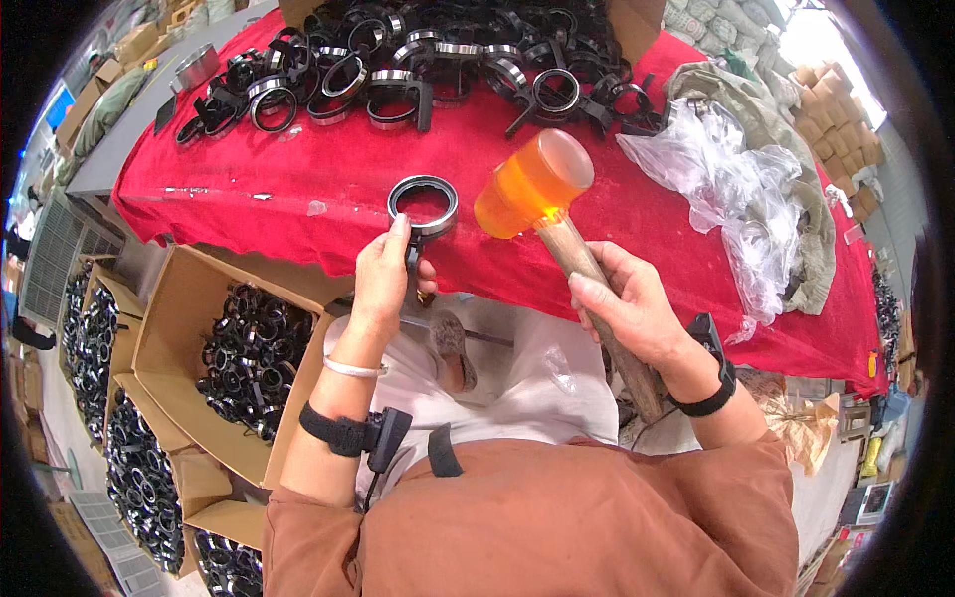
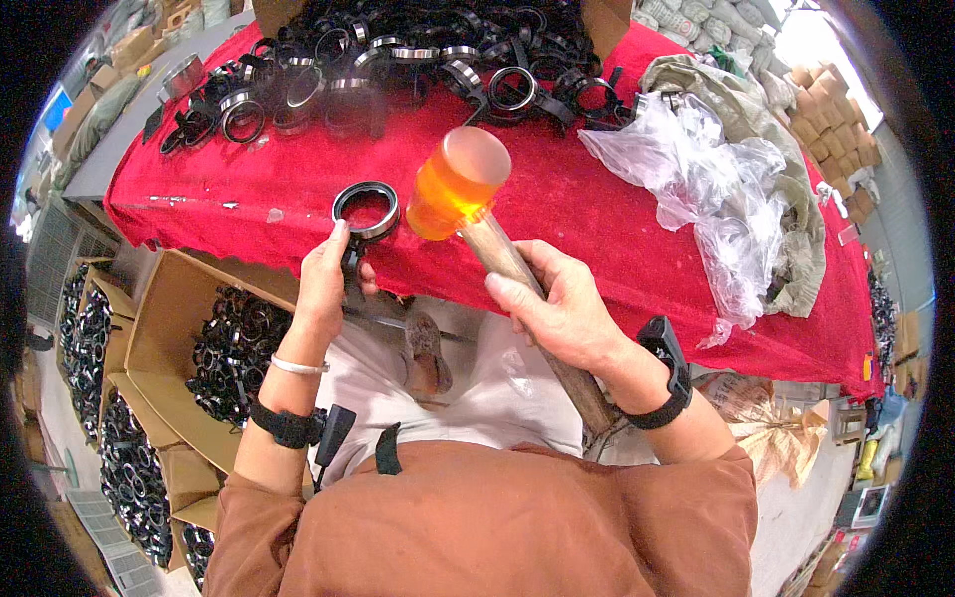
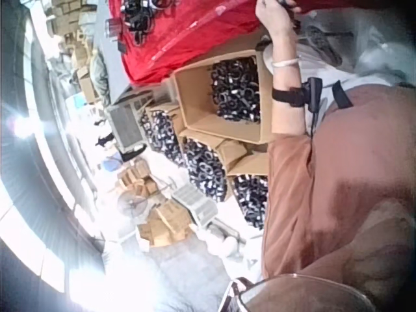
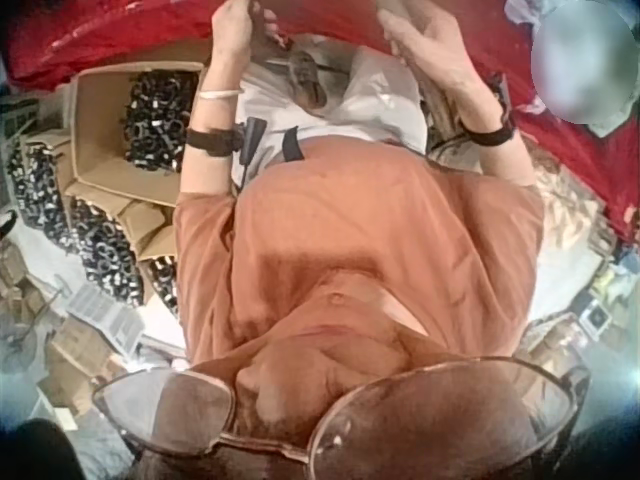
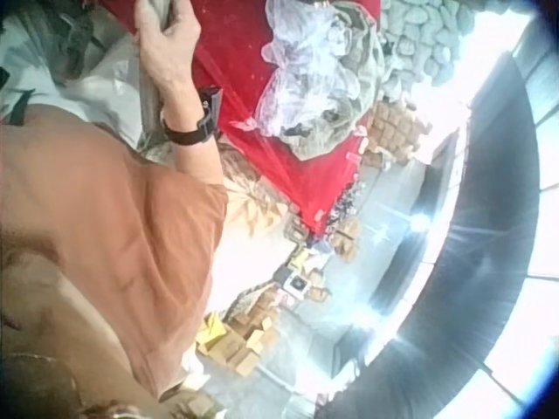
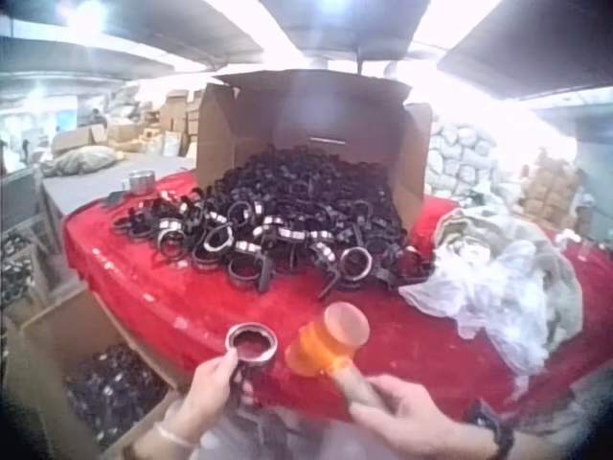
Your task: The worker uses a rubber mallet to secure metal rings onto black plastic hose clamp components.
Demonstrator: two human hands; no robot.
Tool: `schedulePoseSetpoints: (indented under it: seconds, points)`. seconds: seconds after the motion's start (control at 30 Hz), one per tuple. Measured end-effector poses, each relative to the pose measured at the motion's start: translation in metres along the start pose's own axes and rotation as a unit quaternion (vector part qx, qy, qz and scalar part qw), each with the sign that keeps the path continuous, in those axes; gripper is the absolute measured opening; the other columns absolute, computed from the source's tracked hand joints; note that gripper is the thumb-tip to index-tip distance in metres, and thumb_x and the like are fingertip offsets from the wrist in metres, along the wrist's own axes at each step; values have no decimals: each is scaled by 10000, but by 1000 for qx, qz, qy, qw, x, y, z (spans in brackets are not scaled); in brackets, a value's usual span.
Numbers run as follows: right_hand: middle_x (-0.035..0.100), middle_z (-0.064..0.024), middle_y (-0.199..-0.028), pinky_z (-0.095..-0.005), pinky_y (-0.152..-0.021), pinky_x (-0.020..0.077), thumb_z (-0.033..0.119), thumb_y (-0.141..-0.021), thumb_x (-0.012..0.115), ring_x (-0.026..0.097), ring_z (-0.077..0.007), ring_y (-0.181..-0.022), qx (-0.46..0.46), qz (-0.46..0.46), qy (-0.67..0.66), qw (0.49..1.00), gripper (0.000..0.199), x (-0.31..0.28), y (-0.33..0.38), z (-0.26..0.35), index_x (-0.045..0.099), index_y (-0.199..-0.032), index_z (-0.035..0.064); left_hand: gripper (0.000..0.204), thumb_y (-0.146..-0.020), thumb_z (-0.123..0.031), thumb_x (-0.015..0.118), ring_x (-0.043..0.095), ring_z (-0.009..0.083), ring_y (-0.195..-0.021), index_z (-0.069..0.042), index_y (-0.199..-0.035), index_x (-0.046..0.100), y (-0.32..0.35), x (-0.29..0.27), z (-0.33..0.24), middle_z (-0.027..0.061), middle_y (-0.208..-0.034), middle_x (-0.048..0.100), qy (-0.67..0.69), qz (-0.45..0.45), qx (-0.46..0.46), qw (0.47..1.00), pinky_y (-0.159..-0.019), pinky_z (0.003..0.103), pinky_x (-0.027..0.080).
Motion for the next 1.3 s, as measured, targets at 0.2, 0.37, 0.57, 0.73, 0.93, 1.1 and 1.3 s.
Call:
schedulePoseSetpoints:
  seconds: [0.2,0.37,0.57,0.73,0.93,1.1,1.3]
  points:
    - [550,-24,-819,-208,-556,440,119,-858,566,513,-55,-636,-135,-18,-104,985,488,11,11,52,382,-1302,31,360,-915,-367,455,543,129,-494,-27,-862,559,3,0,7,71,-628,581,13,21,9,1000,-485,245,440]
    - [584,-174,-1127,-271,-834,437,77,-841,575,565,-143,-991,-195,-71,163,964,543,10,13,37,364,-1339,37,359,-919,-345,444,528,108,-505,-17,-829,561,-4,10,6,67,-635,582,-5,28,33,999,-492,233,426]
    - [581,-211,-1107,-275,-801,460,55,-825,584,601,-177,-955,-282,-150,187,929,526,11,15,59,400,-1318,37,349,-918,-336,451,498,100,-488,-20,-817,562,-2,6,7,49,-614,562,13,19,11,1000,-484,236,411]
    - [568,-247,-1077,-333,-794,477,61,-811,597,617,-289,-942,-191,-32,335,922,526,19,10,21,410,-1301,25,349,-919,-333,448,482,99,-476,-19,-812,557,-6,8,8,42,-606,552,6,10,16,1000,-465,240,390]
    - [574,-226,-1110,-295,-845,452,55,-832,574,592,-257,-1022,-263,-52,257,929,472,40,-18,111,432,-1280,10,339,-916,-331,448,462,94,-463,-31,-789,539,-3,2,10,41,-597,536,3,-1,5,1000,-453,242,384]
    - [583,-273,-993,-417,-744,491,106,-846,540,602,-368,-915,-249,0,429,868,421,70,-74,64,458,-1253,35,289,-912,-326,480,463,89,-503,-66,-800,541,-2,8,7,12,-602,518,10,-15,-17,1000,-470,224,375]
    - [647,-129,-970,-297,-646,497,108,-880,527,642,-200,-753,-408,-51,400,819,418,57,-74,109,444,-1288,65,280,-908,-319,480,431,84,-490,-84,-764,524,-4,4,4,-4,-591,490,-6,-29,-28,999,-466,223,353]
Point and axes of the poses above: each hand's wrist, its own y-axis away from the middle knuckle, its own x-axis out of the palm, z = x × y, the point moved 8 cm from there along -y, towards the middle knuckle
